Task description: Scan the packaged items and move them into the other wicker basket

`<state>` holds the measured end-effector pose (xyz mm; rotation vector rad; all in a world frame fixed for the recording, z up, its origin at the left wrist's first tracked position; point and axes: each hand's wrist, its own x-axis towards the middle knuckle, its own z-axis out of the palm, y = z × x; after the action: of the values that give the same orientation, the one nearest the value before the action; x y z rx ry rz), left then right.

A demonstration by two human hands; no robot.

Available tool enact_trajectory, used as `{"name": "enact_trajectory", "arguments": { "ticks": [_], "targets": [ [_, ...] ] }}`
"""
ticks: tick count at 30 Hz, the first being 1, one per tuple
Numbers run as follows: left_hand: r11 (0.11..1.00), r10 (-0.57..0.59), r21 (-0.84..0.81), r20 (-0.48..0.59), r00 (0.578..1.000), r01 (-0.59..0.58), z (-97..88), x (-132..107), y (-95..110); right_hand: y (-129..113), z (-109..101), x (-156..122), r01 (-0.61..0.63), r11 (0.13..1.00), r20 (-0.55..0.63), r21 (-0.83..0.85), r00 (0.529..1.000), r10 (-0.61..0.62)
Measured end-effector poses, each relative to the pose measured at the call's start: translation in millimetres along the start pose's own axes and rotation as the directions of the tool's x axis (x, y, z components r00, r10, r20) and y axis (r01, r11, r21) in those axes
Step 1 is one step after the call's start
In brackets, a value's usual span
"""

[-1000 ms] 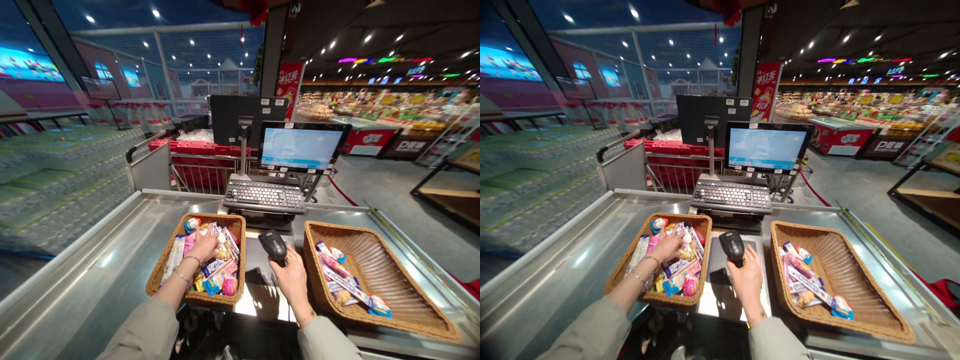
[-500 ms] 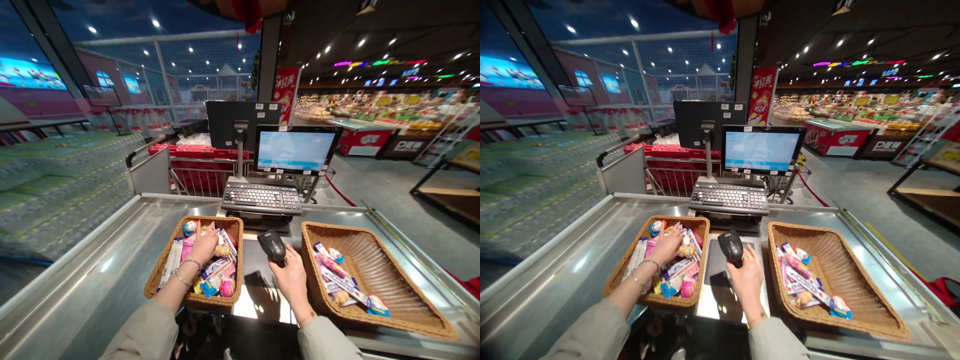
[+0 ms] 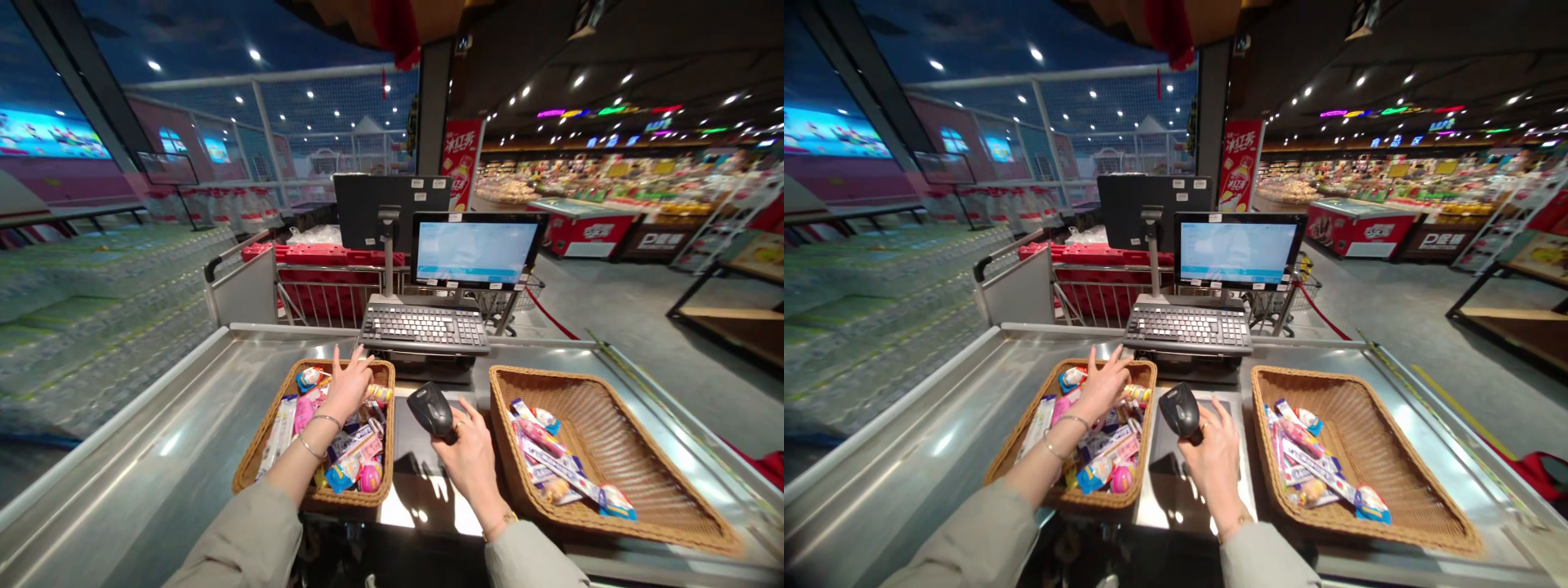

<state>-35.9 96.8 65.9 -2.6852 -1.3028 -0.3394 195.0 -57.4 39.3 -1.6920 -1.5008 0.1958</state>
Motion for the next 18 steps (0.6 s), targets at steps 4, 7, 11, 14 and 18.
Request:
{"name": "enact_trajectory", "arguments": {
  "ticks": [4,7,11,14,18],
  "targets": [
    [0.999,0.033,-0.007,-0.007,0.999,-0.033,-3.8,12.3,8.3,-1.6,-3.4,-0.2,0.027,0.999,0.006,-0.036,1.0,-0.027],
    [0.998,0.061,-0.022,-0.022,0.998,-0.061,-5.5,21.9,14.7,-2.6,-7.3,0.3,0.035,0.998,0.002,-0.051,0.999,-0.035],
    [0.996,0.084,-0.039,-0.049,0.995,-0.086,-6.4,33.4,22.3,-2.6,-12.8,0.8,0.03,0.997,-0.01,-0.068,0.999,-0.031],
    [0.994,0.101,-0.042,-0.055,0.993,-0.103,-8.2,39.8,28.6,-1.7,-15.9,1.0,0.021,0.996,-0.028,-0.088,0.999,-0.024],
    [0.992,0.115,-0.052,-0.062,0.991,-0.119,-10.2,46.5,36.5,2.3,-17.5,0.3,0.027,0.993,-0.037,-0.111,0.999,-0.031]
  ]
}}
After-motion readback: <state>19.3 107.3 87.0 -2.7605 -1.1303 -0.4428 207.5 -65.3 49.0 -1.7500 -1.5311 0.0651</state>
